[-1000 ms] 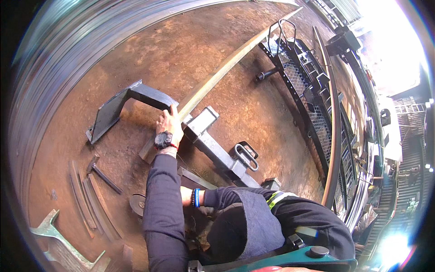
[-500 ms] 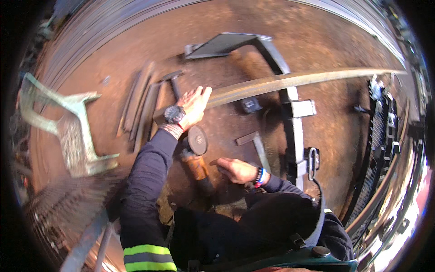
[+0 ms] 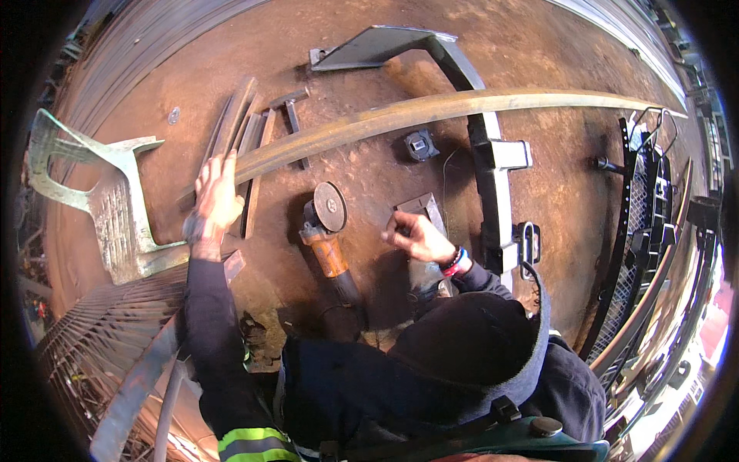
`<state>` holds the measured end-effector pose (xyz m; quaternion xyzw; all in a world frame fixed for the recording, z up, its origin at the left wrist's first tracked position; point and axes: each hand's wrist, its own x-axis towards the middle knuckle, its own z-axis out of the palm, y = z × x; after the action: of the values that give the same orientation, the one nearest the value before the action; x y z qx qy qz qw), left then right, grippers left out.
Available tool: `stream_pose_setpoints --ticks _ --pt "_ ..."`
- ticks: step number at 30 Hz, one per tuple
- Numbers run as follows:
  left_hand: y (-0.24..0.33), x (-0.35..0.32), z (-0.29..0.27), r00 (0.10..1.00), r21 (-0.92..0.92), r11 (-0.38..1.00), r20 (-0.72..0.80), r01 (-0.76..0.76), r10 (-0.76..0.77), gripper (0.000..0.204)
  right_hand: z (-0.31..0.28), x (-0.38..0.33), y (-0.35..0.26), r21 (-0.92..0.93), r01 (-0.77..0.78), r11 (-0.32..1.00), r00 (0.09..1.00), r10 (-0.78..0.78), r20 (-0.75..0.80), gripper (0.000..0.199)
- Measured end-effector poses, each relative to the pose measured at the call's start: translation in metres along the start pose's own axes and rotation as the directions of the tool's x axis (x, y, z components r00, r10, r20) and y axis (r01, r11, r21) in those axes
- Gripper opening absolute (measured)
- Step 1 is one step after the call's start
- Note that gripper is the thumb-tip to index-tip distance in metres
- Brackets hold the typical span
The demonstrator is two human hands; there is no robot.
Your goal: The person measures a curved metal bar with a tape measure and marks it with a square. They then use an angle grinder to cut the metal bar, producing sparks. The person repeats the measuring and cutting process on the same metal bar.
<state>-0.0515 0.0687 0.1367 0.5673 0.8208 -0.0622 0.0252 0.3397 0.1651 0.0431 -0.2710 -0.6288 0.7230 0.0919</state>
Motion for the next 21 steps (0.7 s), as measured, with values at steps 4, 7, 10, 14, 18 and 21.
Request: stream_pose_setpoints --ticks 4,7,10,14,18,21 --pt "0.05 -0.02 -0.126 0.978 -0.796 0.589 0.202 0.136 0.047 0.037 -0.035 -0.016 -0.079 -0.09 0.058 0.994 0.929 -0.087 -0.359 0.026" --pt "0.078 -0.097 -0.224 0.977 -0.871 0.458 -0.212 -0.178 -0.024 0.027 -0.062 -0.064 -0.179 -0.326 0.43 0.842 0.705 -0.538 -0.462 0.023" --pt "0.111 -0.129 -0.255 0.906 -0.862 0.329 -0.42 -0.385 -0.042 0.03 -0.049 -0.094 -0.253 -0.28 0.924 0.261 0.179 -0.941 -0.288 0.027" --pt "0.12 -0.154 -0.255 0.859 -0.853 0.225 -0.502 -0.47 -0.106 0.033 -0.037 -0.083 -0.308 -0.236 0.967 -0.098 -0.083 -0.994 0.072 0.046" --pt "0.127 -0.177 -0.252 0.829 -0.838 0.208 -0.537 -0.504 -0.158 0.036 -0.05 -0.074 -0.311 -0.249 0.964 -0.088 -0.059 -0.991 0.119 0.034" --pt "0.131 -0.192 -0.251 0.816 -0.834 0.212 -0.546 -0.509 -0.189 0.039 -0.046 -0.074 -0.309 -0.251 0.968 -0.022 -0.007 -0.998 0.059 0.033"
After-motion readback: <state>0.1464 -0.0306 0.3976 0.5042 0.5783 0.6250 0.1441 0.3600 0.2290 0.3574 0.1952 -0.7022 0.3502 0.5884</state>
